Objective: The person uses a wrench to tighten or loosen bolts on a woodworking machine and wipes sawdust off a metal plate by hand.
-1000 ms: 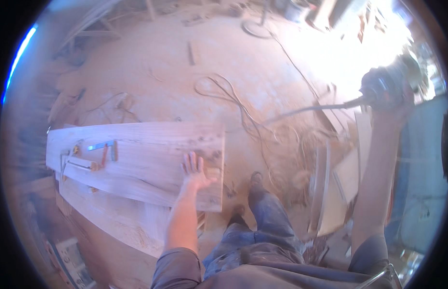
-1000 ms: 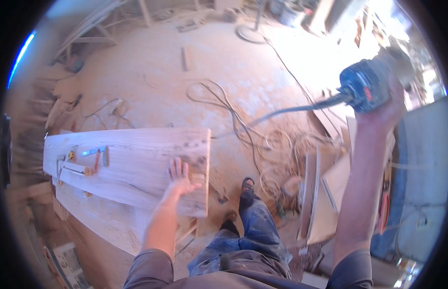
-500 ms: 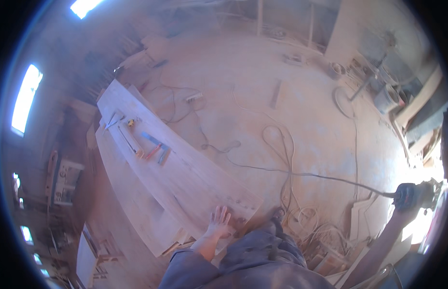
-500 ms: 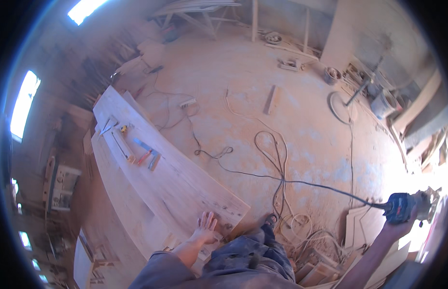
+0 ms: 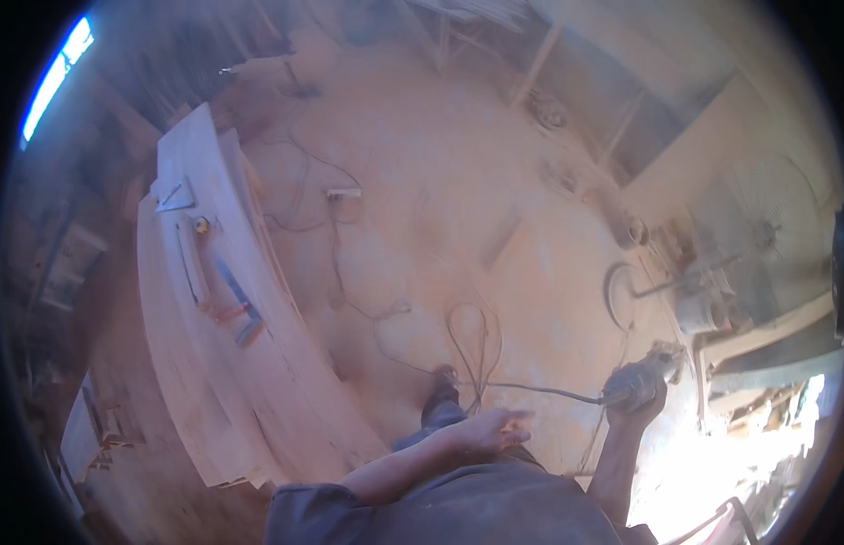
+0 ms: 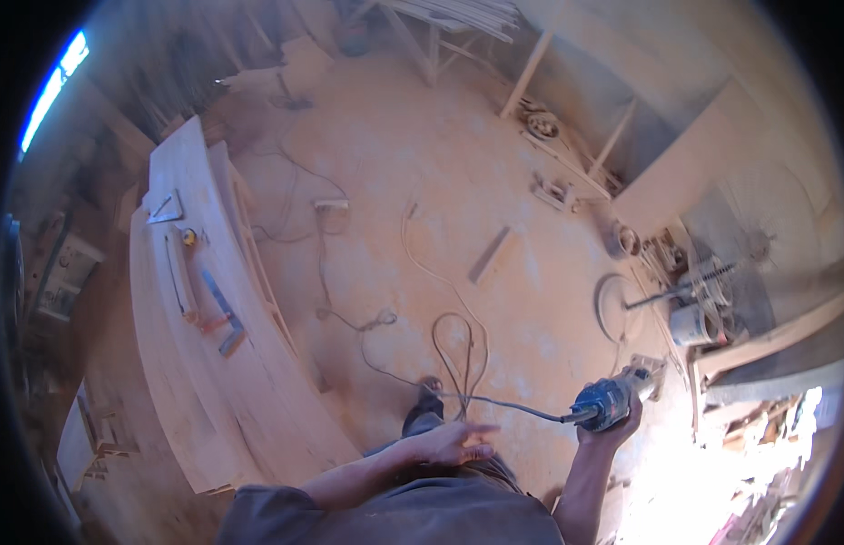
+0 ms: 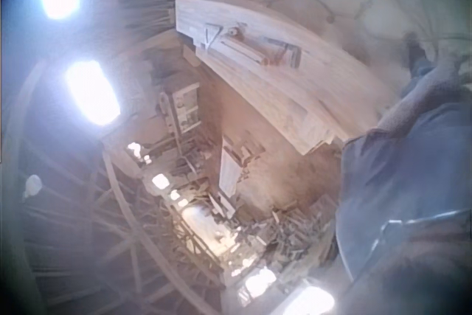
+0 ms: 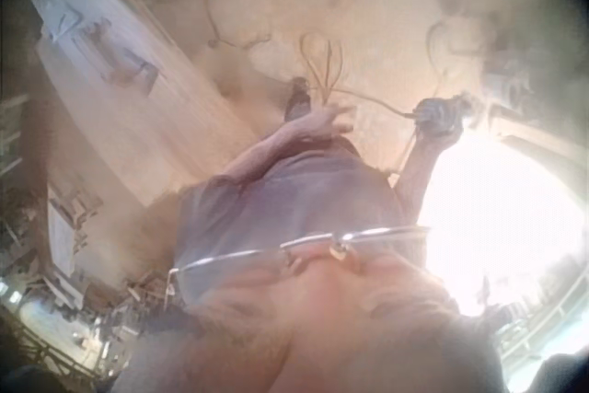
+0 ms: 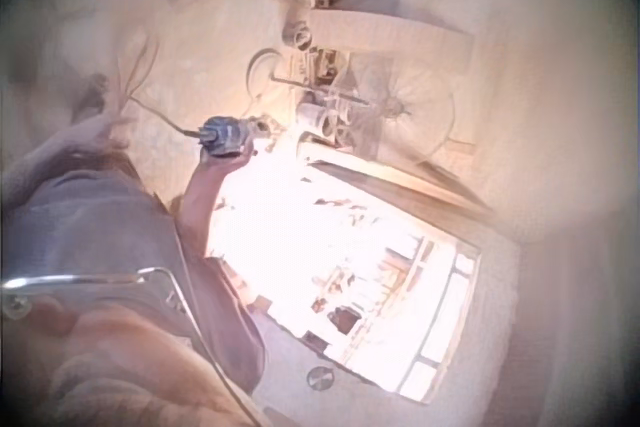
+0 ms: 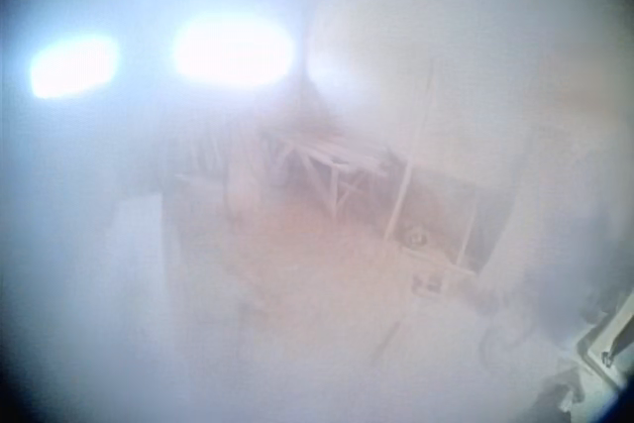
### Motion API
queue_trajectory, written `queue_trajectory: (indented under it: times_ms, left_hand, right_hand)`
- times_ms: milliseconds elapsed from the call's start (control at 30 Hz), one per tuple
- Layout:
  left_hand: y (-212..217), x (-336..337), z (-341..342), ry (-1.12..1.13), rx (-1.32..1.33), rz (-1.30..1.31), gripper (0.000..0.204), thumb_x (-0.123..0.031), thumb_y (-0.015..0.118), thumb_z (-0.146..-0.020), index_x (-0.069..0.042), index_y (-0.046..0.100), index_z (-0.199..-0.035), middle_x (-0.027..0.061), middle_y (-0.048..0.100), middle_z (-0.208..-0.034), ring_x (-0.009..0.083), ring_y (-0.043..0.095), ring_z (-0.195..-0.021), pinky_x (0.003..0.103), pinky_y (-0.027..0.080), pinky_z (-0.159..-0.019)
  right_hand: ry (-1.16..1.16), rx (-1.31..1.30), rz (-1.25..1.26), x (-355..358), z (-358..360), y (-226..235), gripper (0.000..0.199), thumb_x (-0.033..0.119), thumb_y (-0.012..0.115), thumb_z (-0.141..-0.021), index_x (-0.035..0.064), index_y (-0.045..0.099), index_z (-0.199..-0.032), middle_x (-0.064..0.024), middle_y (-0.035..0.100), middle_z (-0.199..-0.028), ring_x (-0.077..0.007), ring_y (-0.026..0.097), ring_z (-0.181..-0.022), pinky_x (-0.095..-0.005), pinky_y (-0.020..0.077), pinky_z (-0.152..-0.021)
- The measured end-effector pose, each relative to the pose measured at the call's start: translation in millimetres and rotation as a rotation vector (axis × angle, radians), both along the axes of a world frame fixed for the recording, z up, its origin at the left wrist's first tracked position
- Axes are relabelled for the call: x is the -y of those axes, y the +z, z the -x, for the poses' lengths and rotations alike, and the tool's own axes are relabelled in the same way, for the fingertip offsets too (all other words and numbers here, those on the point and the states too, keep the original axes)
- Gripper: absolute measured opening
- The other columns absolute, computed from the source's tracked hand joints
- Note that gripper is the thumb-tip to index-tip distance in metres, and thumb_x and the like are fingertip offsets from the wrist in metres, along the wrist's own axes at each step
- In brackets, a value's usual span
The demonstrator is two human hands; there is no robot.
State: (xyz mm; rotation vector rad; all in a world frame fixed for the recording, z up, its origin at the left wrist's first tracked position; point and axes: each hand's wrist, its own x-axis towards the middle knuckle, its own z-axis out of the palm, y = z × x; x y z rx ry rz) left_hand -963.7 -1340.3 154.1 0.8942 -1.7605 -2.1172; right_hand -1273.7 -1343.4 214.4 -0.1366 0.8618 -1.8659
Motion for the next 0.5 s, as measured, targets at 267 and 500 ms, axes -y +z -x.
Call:
queue_trajectory:
  times_ms: [267,500]
  left_hand:
    - [-13.9,157.8,8.2,0.572,0.013,0.654,0.048,-0.029,0.063,-0.095,-0.002,0.057,-0.134,0.0178,0.060,-0.128,0.0317,0.057,-0.120,0.039,0.047,-0.100]
    - [-19.2,305.2,32.6,0.280,-0.014,0.116,0.040,-0.025,0.061,-0.094,0.002,0.062,-0.123,0.0168,0.071,-0.093,0.0250,0.067,-0.087,0.039,0.051,-0.082]
  right_hand:
    - [0.026,0.106,-0.452,131.8,7.9,-78.6,0.045,0.057,0.059,-0.081,0.0204,0.068,-0.106,-0.0035,0.070,-0.085,-0.0242,0.067,-0.073,-0.0378,0.0541,-0.062]
    - [0.379,0.170,-0.527,300.6,-19.4,-121.7,0.037,0.053,0.062,-0.081,0.0221,0.067,-0.100,0.0031,0.068,-0.087,-0.0194,0.062,-0.076,-0.0333,0.0460,-0.062]
